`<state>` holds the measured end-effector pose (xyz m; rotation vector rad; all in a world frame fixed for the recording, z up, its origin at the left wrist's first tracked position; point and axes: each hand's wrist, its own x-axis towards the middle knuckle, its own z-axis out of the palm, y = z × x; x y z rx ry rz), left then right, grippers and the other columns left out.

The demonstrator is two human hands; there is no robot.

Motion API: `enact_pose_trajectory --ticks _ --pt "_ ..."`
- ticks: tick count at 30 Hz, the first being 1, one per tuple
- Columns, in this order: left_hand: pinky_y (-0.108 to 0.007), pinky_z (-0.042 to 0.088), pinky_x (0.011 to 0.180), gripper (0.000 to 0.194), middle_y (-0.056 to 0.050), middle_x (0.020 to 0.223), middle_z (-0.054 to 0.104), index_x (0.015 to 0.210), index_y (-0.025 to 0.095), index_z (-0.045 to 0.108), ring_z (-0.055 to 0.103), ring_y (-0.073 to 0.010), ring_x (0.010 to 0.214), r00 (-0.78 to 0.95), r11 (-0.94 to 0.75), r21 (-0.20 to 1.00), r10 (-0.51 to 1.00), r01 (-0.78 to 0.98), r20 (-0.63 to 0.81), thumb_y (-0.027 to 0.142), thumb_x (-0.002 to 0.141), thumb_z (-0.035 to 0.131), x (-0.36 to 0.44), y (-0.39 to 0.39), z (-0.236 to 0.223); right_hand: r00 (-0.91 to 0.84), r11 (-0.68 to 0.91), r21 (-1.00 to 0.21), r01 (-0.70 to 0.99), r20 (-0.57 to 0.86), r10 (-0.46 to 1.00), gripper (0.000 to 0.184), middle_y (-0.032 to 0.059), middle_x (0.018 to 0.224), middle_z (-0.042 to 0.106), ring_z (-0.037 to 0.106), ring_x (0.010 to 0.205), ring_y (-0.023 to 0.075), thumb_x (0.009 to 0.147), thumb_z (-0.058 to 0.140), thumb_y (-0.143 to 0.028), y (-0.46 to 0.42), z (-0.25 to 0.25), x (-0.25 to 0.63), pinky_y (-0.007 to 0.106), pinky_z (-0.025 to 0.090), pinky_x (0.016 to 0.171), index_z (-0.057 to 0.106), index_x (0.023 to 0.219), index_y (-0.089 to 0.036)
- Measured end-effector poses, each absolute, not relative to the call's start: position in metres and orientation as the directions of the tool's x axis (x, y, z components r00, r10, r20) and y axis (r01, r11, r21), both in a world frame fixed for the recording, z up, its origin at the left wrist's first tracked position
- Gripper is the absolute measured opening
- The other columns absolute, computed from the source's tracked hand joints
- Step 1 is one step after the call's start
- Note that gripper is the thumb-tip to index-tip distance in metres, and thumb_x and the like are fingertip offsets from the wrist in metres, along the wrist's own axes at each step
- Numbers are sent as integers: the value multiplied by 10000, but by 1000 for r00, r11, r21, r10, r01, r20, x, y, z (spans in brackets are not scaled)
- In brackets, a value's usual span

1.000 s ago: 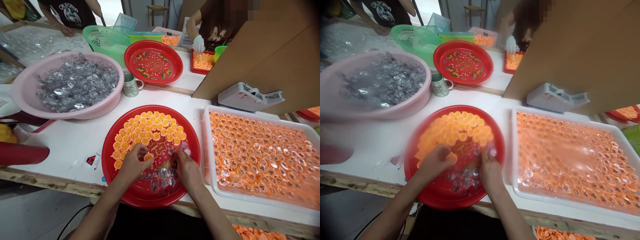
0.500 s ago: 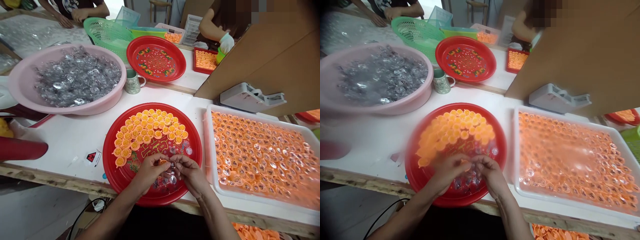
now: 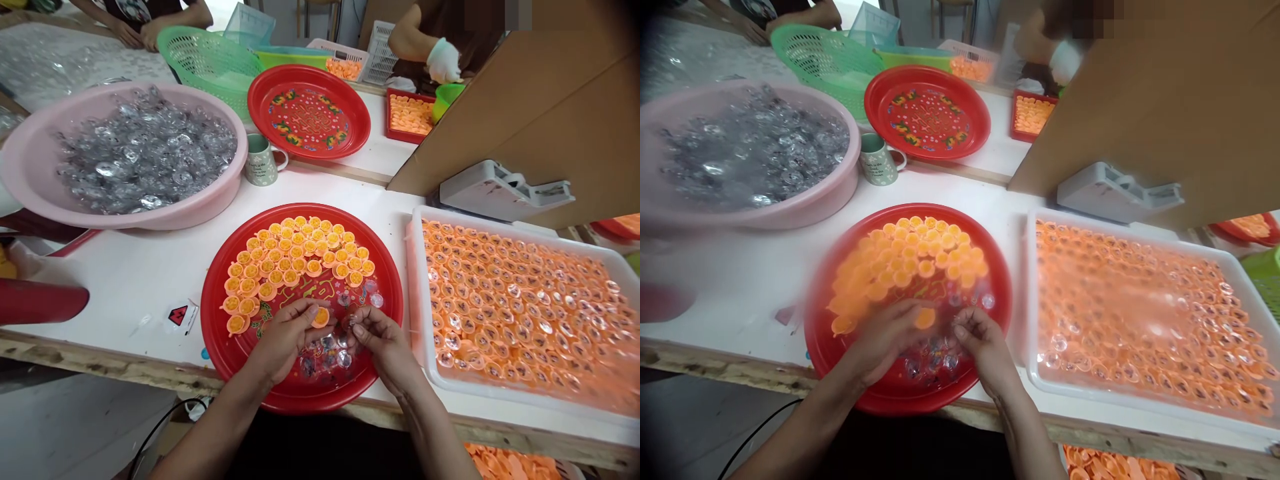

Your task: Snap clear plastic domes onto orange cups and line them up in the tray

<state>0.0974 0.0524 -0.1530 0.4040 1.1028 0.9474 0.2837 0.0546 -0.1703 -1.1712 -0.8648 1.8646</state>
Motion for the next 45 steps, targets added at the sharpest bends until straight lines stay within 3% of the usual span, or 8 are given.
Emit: enact_pose_trajectory --ticks 6,13,22,28,35,38,41,45 --pt "-252 536 679 300 -54 968 704 1028 202 710 656 -201 901 127 582 743 808 -330 -576 393 798 684 103 52 -154 -328 -498 -824 -270 -407 852 237 -25 693 580 524 592 117 793 733 -330 54 -167 281 243 441 567 631 976 -220" --pt "-365 536 864 272 -81 1087 695 961 170 732 669 -216 919 184 577 677 806 -456 -563 378 788 708 106 53 -151 -274 -471 -834 -286 -400 875 250 -20 718 596 548 617 127 781 743 -344 55 -172 284 244 440 563 611 961 -233" --pt "-173 445 509 238 22 721 620 838 178 660 582 -91 597 109 599 705 785 -379 -609 392 760 729 110 53 -159 -192 -374 -926 -54 -358 914 272 -4 726 622 577 670 156 756 755 -388 58 -160 283 291 470 643 645 938 -219" --pt "-272 563 730 230 -24 956 688 911 190 711 651 -168 863 137 581 673 794 -458 -592 328 735 766 110 53 -161 -98 -337 -939 -65 -330 939 230 -13 749 585 527 696 134 742 774 -337 59 -166 290 259 437 657 591 756 -199" --pt "-353 528 923 260 -105 1147 697 1019 151 735 623 -252 1095 160 556 650 809 -517 -565 292 802 709 112 54 -161 -119 -425 -866 -263 -408 905 233 -19 737 592 538 601 103 748 771 -320 56 -169 277 231 457 567 645 902 -200" --pt "-389 511 947 292 -132 1168 691 1065 140 722 625 -276 1101 186 539 655 827 -529 -531 295 820 688 114 53 -161 -111 -457 -818 -349 -448 887 270 -30 692 623 591 576 109 707 805 -310 54 -173 268 239 497 577 616 865 -199" --pt "-396 514 923 324 -147 1187 681 1104 138 710 638 -285 1078 195 528 668 838 -524 -509 298 824 679 118 52 -162 -99 -457 -831 -317 -450 887 361 -36 632 638 622 556 134 688 818 -325 53 -176 262 254 527 556 612 961 -209" --pt "-358 531 872 360 -136 1137 708 1138 148 695 668 -259 1015 137 510 703 845 -496 -517 321 824 671 124 49 -167 -79 -459 -841 -286 -457 886 337 -33 583 638 615 495 136 676 822 -346 51 -175 258 240 522 473 608 885 -192"
